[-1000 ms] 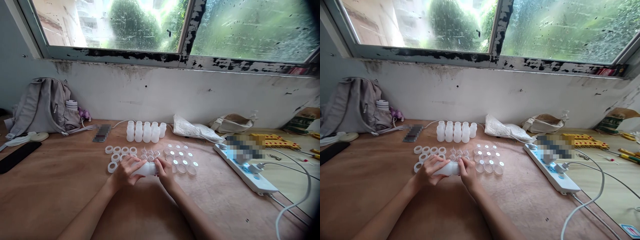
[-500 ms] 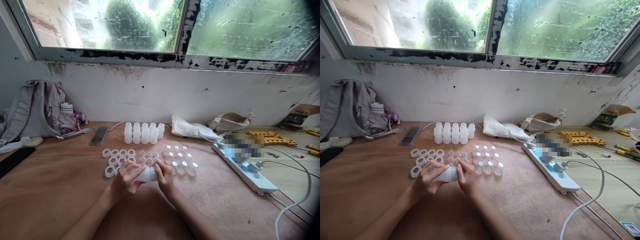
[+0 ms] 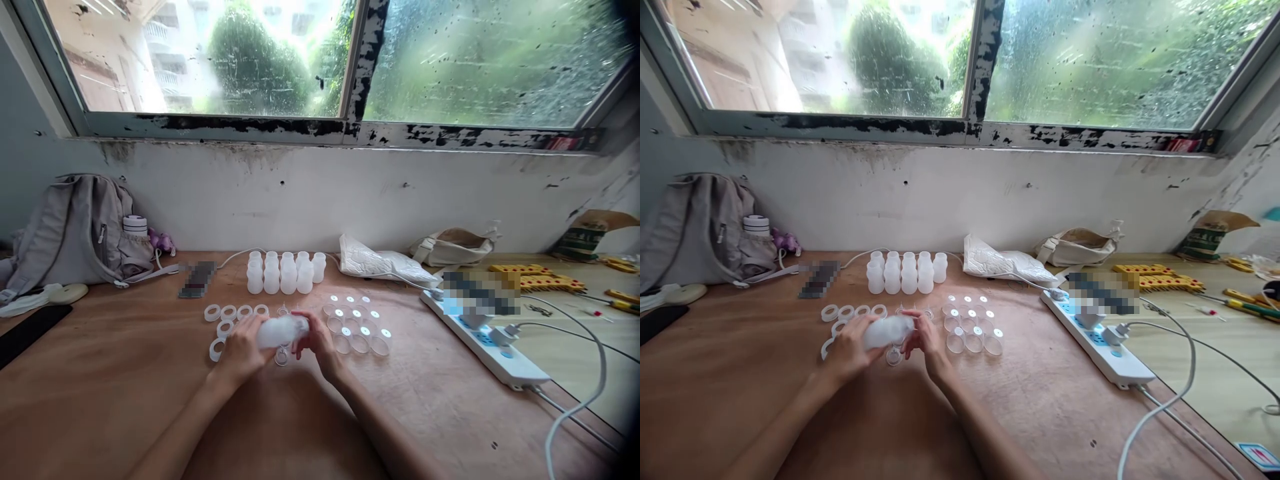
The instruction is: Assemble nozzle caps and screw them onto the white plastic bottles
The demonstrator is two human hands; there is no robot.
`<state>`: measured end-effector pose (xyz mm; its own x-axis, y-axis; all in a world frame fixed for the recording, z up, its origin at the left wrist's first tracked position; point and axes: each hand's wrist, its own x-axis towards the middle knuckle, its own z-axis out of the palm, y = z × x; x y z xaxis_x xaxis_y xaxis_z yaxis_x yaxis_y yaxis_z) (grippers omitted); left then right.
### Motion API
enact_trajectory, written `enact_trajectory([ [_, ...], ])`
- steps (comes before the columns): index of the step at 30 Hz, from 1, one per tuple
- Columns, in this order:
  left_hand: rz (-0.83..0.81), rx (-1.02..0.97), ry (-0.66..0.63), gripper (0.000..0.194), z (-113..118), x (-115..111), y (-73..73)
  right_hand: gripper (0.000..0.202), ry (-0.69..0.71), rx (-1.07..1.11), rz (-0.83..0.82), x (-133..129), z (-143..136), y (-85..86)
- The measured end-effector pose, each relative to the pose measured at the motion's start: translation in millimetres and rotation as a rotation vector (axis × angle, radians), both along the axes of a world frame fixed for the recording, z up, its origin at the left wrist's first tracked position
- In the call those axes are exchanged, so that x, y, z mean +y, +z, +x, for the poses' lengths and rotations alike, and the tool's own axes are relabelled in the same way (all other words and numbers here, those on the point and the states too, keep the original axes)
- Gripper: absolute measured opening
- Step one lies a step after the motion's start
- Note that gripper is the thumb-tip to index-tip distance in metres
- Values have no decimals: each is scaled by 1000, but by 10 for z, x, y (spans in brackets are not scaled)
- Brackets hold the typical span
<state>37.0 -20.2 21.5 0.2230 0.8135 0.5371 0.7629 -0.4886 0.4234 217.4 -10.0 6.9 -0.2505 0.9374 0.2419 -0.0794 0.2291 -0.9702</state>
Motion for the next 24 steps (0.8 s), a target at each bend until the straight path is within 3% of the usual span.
enact_trajectory([
  [3,-174,-256,184,36,-142,182,81,46,65,141,-139,72,-14,-58],
  [8,-262,-665,224,44,-458,679,138,38,29,70,-133,19,-88,-79],
  [17,-175,-606,399,51,-726,1420,2,32,-5,-58,-83,-25,-164,-189],
  [24,-222,-531,377,51,-679,1581,-210,34,-21,-100,-77,-3,-147,-181],
])
